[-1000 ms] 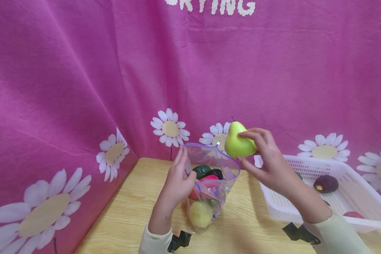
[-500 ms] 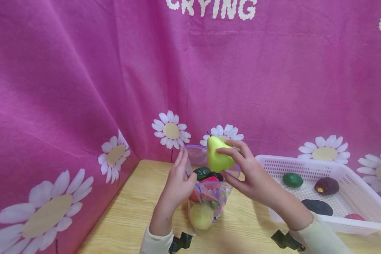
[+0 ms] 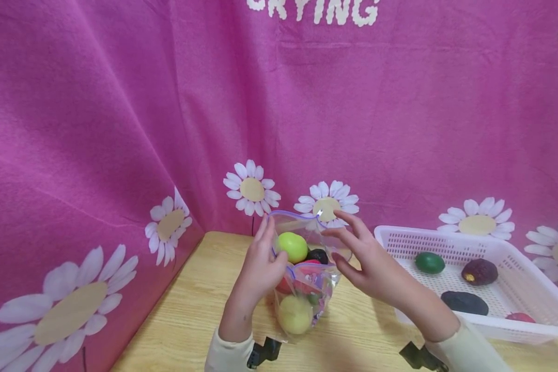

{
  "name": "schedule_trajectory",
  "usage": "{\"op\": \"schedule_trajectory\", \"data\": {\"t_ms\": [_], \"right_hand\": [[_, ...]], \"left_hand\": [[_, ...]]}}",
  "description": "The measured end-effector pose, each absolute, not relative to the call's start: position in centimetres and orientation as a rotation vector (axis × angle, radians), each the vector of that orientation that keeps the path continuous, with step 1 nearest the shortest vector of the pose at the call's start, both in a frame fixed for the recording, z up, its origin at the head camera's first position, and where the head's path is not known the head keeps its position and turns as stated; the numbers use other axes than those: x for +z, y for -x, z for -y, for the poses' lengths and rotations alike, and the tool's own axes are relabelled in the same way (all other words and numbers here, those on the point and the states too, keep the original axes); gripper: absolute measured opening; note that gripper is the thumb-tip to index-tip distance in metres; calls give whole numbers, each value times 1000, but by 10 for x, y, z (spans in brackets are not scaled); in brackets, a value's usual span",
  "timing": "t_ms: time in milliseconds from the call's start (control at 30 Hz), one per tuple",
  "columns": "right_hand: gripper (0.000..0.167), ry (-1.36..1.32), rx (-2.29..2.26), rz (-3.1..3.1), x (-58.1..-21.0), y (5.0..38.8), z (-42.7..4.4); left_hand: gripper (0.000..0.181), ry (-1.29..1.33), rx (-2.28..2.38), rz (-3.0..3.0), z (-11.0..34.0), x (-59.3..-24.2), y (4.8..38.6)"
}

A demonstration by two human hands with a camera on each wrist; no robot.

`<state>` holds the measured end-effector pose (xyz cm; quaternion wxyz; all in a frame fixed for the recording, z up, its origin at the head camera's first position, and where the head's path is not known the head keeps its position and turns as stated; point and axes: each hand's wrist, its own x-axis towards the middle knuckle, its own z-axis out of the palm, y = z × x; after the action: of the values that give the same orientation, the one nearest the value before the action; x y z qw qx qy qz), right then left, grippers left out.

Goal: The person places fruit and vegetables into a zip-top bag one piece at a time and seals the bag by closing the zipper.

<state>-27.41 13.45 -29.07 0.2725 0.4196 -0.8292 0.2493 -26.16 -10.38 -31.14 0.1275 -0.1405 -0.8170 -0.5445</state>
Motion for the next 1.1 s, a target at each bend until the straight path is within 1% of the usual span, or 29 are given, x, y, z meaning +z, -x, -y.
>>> {"op": "schedule_trajectory", "data": {"t_ms": [67, 167, 233, 300, 467, 633, 733, 833, 967, 1100], "right_hand": [[36, -1027, 660, 2291, -292, 272, -137], [24, -778, 675, 2418, -293, 269, -139], [26, -646, 721, 2499, -294, 268, -141], [32, -567, 783, 2560, -295, 269, -141], [41, -568, 987, 2616, -301, 275, -139], [49, -547, 1100, 2474, -303, 283, -136], [45, -538, 1208, 2322, -302, 283, -136], [38, -569, 1203, 2195, -301, 281, -135], [36, -608, 1184, 2096, -299, 278, -136], [34, -607, 1163, 2096, -302, 276, -144]], "left_hand": [[76, 413, -1580, 2374, 104, -312, 263], [76, 433, -1577, 2365, 103, -314, 263], [76, 436, -1589, 2355, 102, -314, 263], [76, 427, -1634, 2337, 100, -313, 263], [76, 428, -1764, 2308, 86, -311, 261], [78, 426, -1809, 2304, 72, -312, 259], [78, 342, -1854, 2267, 70, -312, 258], [77, 304, -1932, 2201, 71, -311, 259], [76, 404, -2017, 2120, 66, -311, 259], [73, 479, -1954, 2146, 58, -315, 258]]}}
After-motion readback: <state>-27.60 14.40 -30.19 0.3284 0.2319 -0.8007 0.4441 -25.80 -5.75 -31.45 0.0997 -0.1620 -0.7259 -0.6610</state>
